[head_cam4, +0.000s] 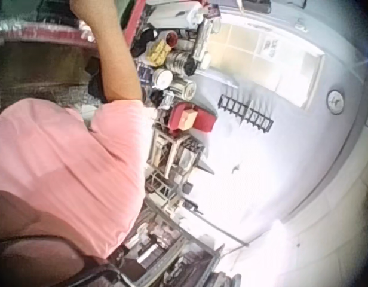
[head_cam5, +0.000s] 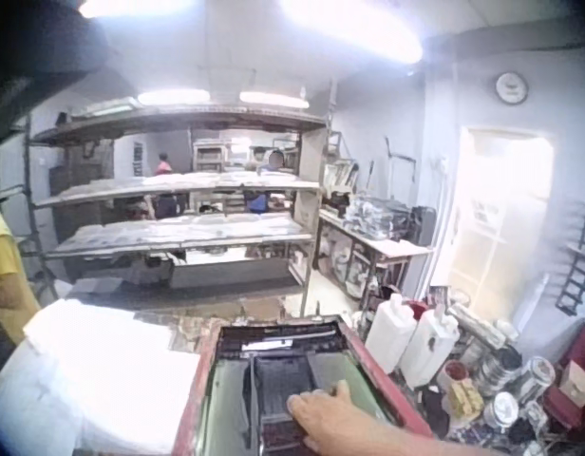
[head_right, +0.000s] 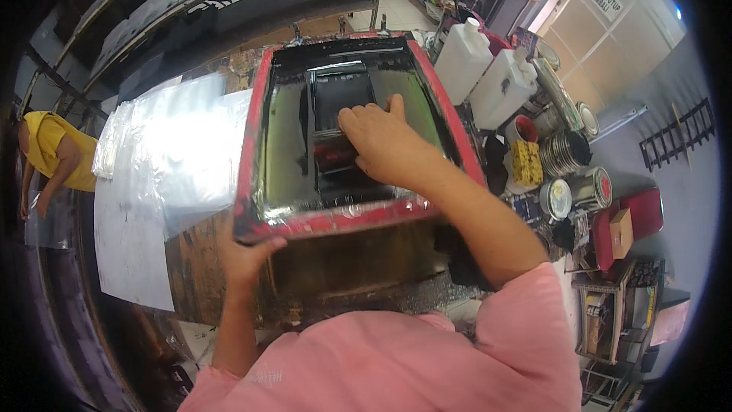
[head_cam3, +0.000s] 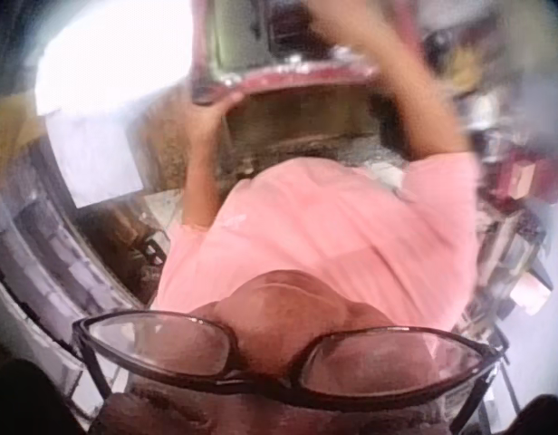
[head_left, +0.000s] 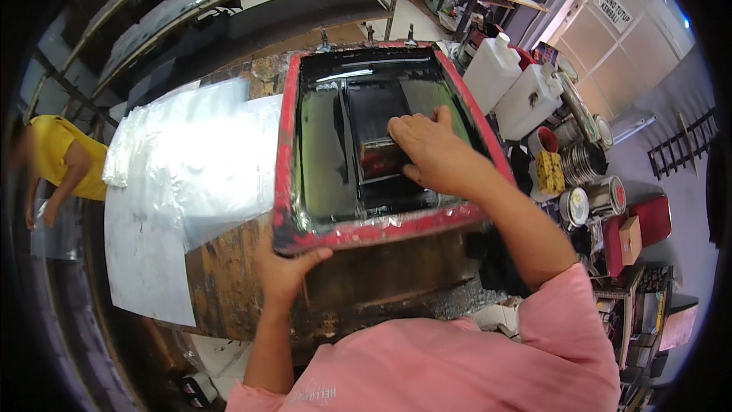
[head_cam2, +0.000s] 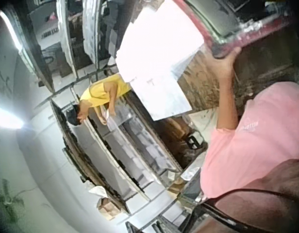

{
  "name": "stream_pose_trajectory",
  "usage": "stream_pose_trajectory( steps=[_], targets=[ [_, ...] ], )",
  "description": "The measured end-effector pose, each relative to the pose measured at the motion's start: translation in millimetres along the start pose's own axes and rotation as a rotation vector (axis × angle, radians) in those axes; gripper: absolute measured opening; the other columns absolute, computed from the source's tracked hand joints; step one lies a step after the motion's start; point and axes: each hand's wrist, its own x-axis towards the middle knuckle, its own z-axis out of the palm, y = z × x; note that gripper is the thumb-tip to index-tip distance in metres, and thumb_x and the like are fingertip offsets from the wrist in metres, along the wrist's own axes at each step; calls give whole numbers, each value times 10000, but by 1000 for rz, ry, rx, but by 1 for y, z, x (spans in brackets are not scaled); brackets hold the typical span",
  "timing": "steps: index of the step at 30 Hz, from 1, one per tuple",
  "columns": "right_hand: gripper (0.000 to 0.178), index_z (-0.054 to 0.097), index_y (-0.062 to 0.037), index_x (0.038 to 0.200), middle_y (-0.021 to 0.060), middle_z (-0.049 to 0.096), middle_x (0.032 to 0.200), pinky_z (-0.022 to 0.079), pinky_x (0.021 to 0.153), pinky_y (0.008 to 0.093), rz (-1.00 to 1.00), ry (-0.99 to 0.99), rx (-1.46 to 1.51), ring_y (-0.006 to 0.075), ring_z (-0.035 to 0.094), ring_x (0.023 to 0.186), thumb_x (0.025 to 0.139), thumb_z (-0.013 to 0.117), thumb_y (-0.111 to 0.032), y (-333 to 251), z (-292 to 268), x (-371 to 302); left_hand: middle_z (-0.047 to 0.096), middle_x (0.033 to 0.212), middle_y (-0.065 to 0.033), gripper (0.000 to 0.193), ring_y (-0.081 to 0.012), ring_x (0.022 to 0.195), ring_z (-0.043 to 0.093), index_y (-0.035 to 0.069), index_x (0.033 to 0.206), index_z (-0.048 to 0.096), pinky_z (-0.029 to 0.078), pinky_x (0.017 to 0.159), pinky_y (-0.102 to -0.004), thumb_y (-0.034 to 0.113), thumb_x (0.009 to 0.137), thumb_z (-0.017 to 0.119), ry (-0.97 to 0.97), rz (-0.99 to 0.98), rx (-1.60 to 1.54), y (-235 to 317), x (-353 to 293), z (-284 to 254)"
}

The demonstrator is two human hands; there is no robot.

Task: The person performs screen printing by placing a plastic sheet under a screen frame, applying ink with a squeegee across the screen, and then lifting the frame to reveal the printed design.

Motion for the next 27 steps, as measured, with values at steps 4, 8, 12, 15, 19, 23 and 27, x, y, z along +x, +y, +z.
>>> stream_pose_trajectory(
  steps=[4, 8, 12, 15, 19, 23, 27],
  targets=[
    [616, 511, -65, 1259, 119, 599, 1137, 347, 1012, 563, 168, 289, -170, 329, 599, 1162, 722, 813, -79, 61, 93, 72, 481, 931, -33, 1151, -250, 938, 493, 83, 1363, 735, 345, 945, -437, 677, 408, 979, 40, 310, 759, -76, -6, -9],
    [493, 544, -83, 1213, 79, 619, 1111, 377, 1004, 582, 151, 394, -331, 290, 620, 1153, 778, 775, -70, 120, 138, 147, 523, 962, -51, 1119, -275, 989, 516, 60, 1319, 735, 354, 972, -466, 667, 411, 984, -10, 320, 912, -80, -7, -8],
    [470, 549, -92, 1213, 69, 634, 1121, 394, 1016, 606, 158, 405, -385, 291, 638, 1138, 797, 766, -58, 130, 161, 168, 558, 1018, -86, 1030, -316, 1046, 525, 12, 1183, 752, 367, 985, -487, 616, 390, 1011, -31, 264, 931, -80, -7, -10],
    [441, 549, -97, 1203, 67, 639, 1127, 398, 1012, 608, 178, 231, -293, 290, 648, 1127, 811, 744, -45, 102, 147, 153, 557, 1027, -92, 984, -321, 1054, 522, 1, 1165, 744, 378, 977, -472, 584, 420, 1018, -46, 236, 923, -79, -12, -11],
    [221, 564, -93, 1130, 74, 640, 1095, 410, 972, 569, 132, 271, -325, 278, 648, 1093, 919, 620, -61, 54, 132, 86, 555, 1047, -105, 929, -332, 1048, 520, -10, 1139, 737, 392, 980, -460, 535, 446, 1029, -30, 257, 868, -75, -11, -8],
    [177, 573, -97, 1084, 73, 605, 1019, 407, 946, 536, 120, 193, -186, 281, 626, 1014, 912, 596, -62, -14, 107, 7, 567, 1085, -113, 942, -340, 1119, 528, -6, 1138, 736, 389, 1014, -479, 542, 432, 1033, -12, 252, 890, -75, -13, -7],
    [206, 567, -101, 1070, 56, 583, 991, 407, 958, 520, 129, 109, -164, 272, 605, 993, 879, 634, -66, -60, 93, -50, 613, 1123, -109, 934, -329, 1160, 536, 44, 1218, 765, 376, 1034, -494, 523, 462, 1035, -1, 232, 848, -72, -14, -7]
  ],
)
